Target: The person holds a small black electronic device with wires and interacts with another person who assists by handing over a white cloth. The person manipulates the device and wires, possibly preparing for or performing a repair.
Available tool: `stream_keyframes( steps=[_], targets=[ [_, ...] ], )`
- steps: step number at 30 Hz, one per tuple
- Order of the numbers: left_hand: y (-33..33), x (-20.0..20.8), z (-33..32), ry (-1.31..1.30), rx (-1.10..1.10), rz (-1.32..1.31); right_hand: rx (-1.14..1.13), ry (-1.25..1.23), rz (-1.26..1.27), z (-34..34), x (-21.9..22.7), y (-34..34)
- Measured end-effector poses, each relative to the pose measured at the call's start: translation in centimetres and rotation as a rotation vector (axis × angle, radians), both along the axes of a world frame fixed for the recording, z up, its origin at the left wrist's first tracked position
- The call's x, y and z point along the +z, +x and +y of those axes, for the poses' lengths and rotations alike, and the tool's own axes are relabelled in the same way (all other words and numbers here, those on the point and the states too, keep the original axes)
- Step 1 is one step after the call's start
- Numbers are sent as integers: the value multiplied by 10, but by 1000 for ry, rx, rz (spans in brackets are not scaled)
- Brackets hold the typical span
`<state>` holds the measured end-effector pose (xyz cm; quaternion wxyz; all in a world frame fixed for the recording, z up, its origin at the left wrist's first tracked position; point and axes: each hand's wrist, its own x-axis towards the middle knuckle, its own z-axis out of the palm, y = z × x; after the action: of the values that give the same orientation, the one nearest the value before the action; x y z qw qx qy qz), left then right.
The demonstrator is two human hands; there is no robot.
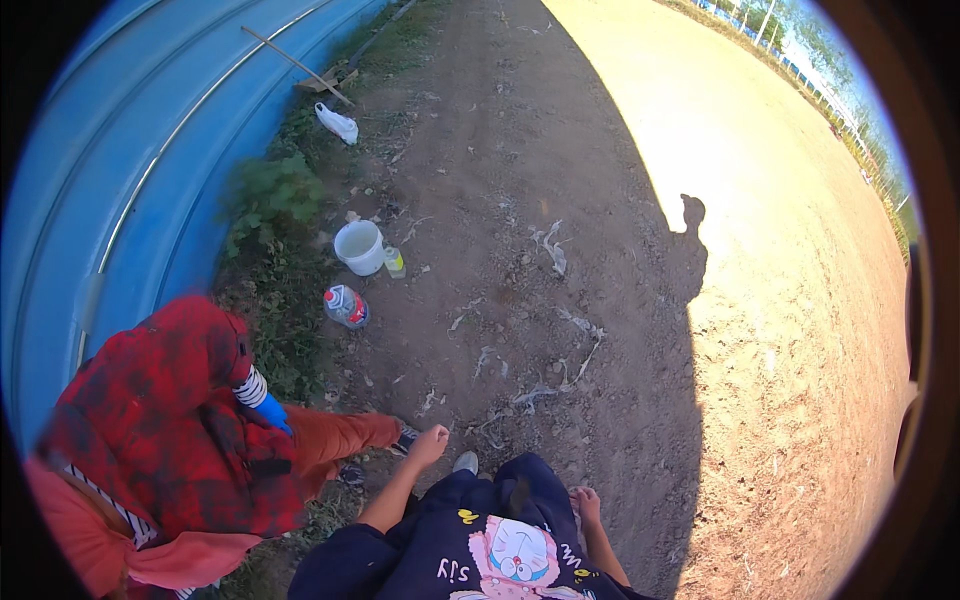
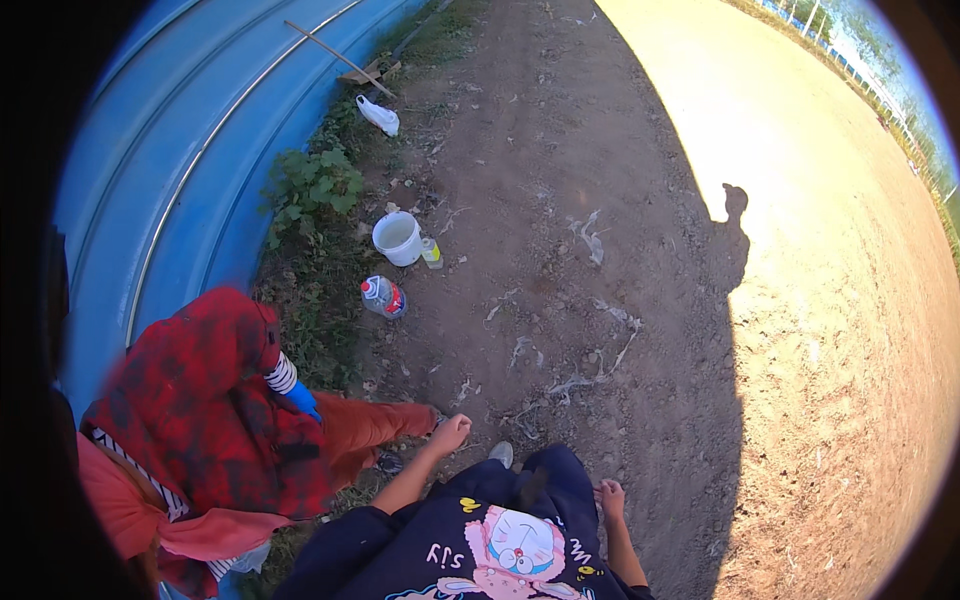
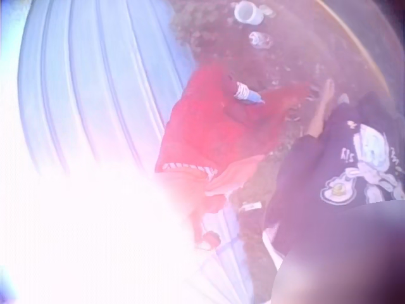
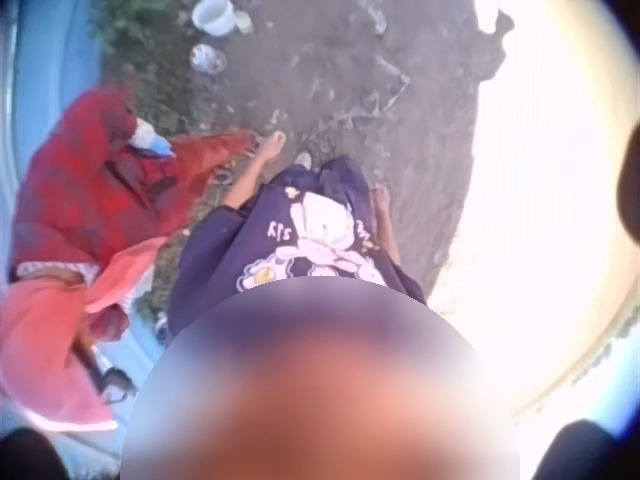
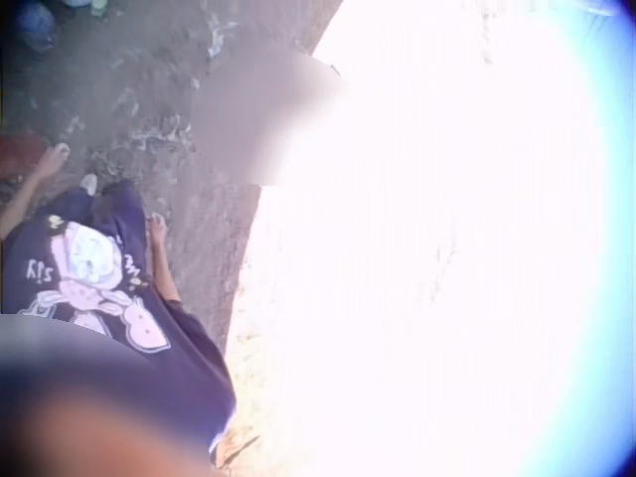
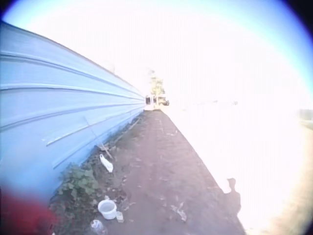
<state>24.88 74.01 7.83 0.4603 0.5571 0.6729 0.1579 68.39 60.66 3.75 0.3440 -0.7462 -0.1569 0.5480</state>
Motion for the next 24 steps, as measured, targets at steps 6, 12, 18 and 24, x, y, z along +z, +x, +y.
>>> stream_keyframes(
  steps=[6, 12, 18, 24],
  targets=[
    [17, -2, 35, -21, 194, 65, 212, 10, -7, 102, -8, 45],
    [41, -13, -7, -269, 570, 79, 395, -146, 142, 210, -55, 121],
    [70, -18, -68, -218, 823, 66, 639, -257, 206, 350, -90, 144],
    [70, -37, -98, -187, 1239, -128, 961, -6, 275, 495, -74, -4]
  ],
)
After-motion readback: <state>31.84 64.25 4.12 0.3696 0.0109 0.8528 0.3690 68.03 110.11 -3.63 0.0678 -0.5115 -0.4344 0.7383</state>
